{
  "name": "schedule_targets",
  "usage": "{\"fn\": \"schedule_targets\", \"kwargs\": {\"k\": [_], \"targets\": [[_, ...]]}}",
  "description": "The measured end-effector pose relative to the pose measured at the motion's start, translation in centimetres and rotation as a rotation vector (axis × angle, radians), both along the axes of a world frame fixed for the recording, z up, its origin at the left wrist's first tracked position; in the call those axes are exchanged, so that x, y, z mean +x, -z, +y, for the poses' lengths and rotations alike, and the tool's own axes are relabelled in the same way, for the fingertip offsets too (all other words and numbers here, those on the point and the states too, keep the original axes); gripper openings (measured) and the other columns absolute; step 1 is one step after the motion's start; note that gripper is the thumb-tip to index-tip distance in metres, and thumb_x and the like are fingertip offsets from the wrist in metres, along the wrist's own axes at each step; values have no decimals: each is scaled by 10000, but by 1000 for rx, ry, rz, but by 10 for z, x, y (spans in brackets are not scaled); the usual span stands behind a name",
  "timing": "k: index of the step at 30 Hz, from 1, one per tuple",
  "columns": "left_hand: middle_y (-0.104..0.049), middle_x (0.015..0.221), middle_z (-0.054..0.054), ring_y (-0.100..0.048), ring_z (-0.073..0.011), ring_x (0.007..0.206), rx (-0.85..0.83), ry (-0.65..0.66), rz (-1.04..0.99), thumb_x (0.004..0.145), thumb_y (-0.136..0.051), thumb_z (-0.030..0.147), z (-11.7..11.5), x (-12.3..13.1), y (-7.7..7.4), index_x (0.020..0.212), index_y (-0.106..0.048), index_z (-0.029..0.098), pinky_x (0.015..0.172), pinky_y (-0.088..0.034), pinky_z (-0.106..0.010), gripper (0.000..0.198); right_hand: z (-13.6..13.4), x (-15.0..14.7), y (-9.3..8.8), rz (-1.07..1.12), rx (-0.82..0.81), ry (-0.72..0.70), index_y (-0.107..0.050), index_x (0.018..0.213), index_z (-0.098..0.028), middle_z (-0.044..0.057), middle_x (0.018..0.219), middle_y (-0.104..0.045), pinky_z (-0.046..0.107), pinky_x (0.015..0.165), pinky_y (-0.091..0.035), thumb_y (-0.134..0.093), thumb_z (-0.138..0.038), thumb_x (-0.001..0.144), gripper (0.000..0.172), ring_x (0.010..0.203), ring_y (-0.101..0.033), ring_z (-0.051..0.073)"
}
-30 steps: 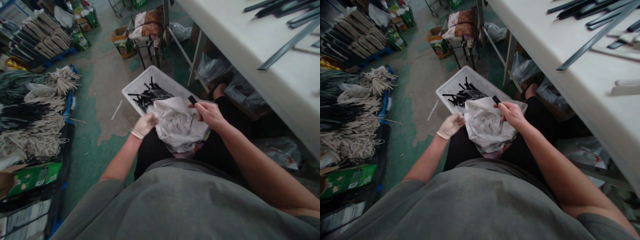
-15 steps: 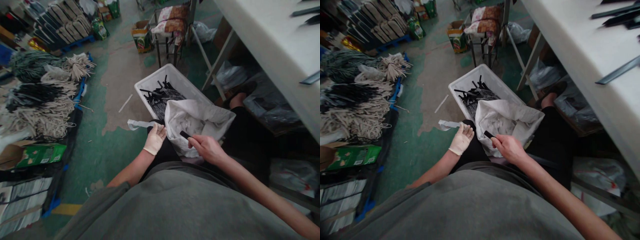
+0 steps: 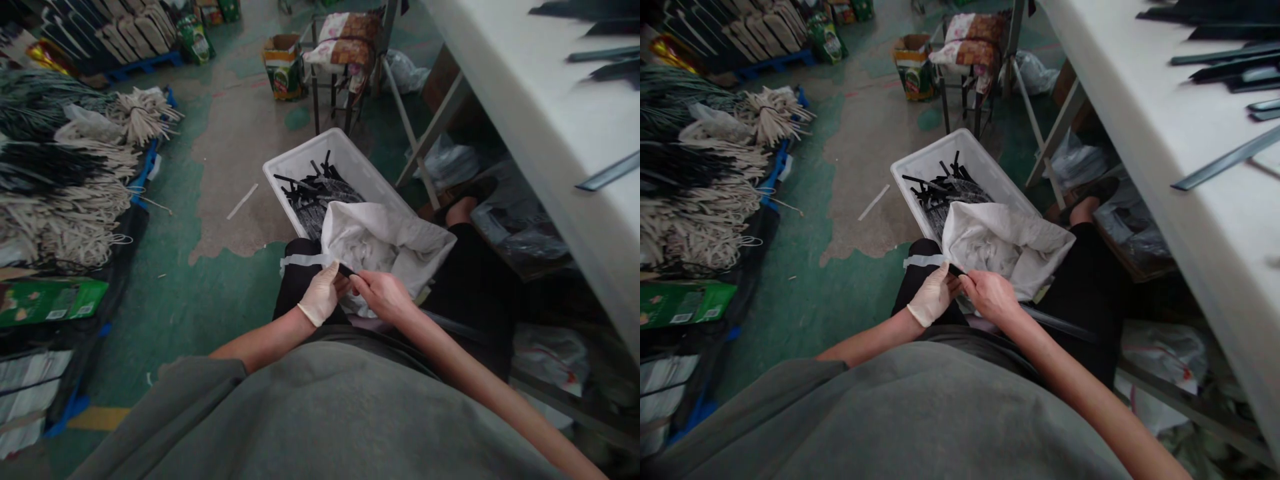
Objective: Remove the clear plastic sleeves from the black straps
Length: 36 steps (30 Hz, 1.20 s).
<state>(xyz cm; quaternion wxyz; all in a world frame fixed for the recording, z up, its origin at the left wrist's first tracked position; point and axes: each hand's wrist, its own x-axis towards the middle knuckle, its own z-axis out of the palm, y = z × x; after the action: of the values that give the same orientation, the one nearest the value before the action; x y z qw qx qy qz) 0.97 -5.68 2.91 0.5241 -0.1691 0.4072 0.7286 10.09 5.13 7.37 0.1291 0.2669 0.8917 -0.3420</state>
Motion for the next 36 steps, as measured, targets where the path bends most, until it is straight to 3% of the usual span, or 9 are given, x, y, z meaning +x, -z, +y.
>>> {"fn": "schedule_targets", "kwargs": {"k": [7, 12, 16, 20, 22, 25, 29, 33, 36], "targets": [[-676, 821, -33, -639, -135, 775, -19, -120, -40, 713, -788, 438, 0, -9, 6, 804, -645, 159, 740, -480, -249, 326, 5, 6, 3, 126, -104, 124, -623, 702, -206, 7, 515, -551, 257, 558, -341, -352, -458, 945, 442, 541, -566, 165], [-658, 759, -23, -633, -140, 736, -17, -81, -48, 659, -829, 416, 1, -1, 7, 768, -627, 157, 768, -479, -274, 346, 3, 0, 8, 65, -118, 60, -622, 689, -209, 5, 498, -558, 261, 551, -358, -366, -449, 938, 430, 510, -558, 163], [-658, 722, -26, -619, -144, 665, 45, 17, -32, 629, -842, 427, 0, 5, 13, 761, -635, 146, 693, -468, -278, 374, 4, -10, 9, 31, -148, -19, -607, 691, -200, 28, 599, -643, 257, 566, -396, -338, -433, 951, 441, 509, -571, 147], [-668, 748, -22, -631, -141, 706, -16, -74, -52, 666, -829, 377, -5, -9, 16, 756, -631, 151, 722, -463, -272, 314, 19, 3, -10, 18, -194, -14, -637, 1051, -202, 28, 766, -719, 261, 562, -445, -434, -446, 917, 345, 523, -607, 149], [-653, 740, -7, -633, -130, 720, -63, -160, -82, 691, -818, 352, -10, -15, 13, 748, -618, 159, 749, -462, -267, 284, 30, 14, -22, 67, -216, 50, -569, 1231, -217, 10, 757, -713, 265, 524, -458, -502, -472, 878, 440, 502, -598, 155], [-654, 758, -15, -646, -138, 749, -43, -152, -141, 692, -821, 340, -15, -12, 3, 756, -622, 154, 774, -466, -277, 280, 38, 16, -28, 148, -144, 99, -580, 1241, -229, -3, 664, -674, 265, 481, -447, -529, -472, 856, 459, 485, -576, 163], [-696, 863, -51, -658, -152, 786, 46, -24, -155, 708, -804, 365, -12, 3, -5, 855, -672, 144, 751, -460, -268, 297, 27, -2, -23, 126, -91, -5, -587, 1259, -213, 17, 692, -690, 286, 510, -468, -523, -428, 857, 461, 514, -591, 173], [-694, 830, -40, -653, -142, 771, -1, -120, -149, 743, -780, 349, -15, -7, -6, 805, -653, 149, 765, -457, -268, 245, 34, 6, -43, 143, -228, 1, -509, 1355, -224, 28, 755, -708, 293, 445, -477, -551, -496, 836, 587, 449, -554, 161], [-688, 803, -42, -661, -150, 773, 0, -144, -143, 718, -802, 348, -20, -11, -8, 753, -631, 147, 798, -463, -288, 266, 45, 15, -55, 203, -127, 20, -576, 1285, -264, 20, 720, -703, 290, 406, -459, -606, -516, 789, 557, 412, -533, 157]]}}
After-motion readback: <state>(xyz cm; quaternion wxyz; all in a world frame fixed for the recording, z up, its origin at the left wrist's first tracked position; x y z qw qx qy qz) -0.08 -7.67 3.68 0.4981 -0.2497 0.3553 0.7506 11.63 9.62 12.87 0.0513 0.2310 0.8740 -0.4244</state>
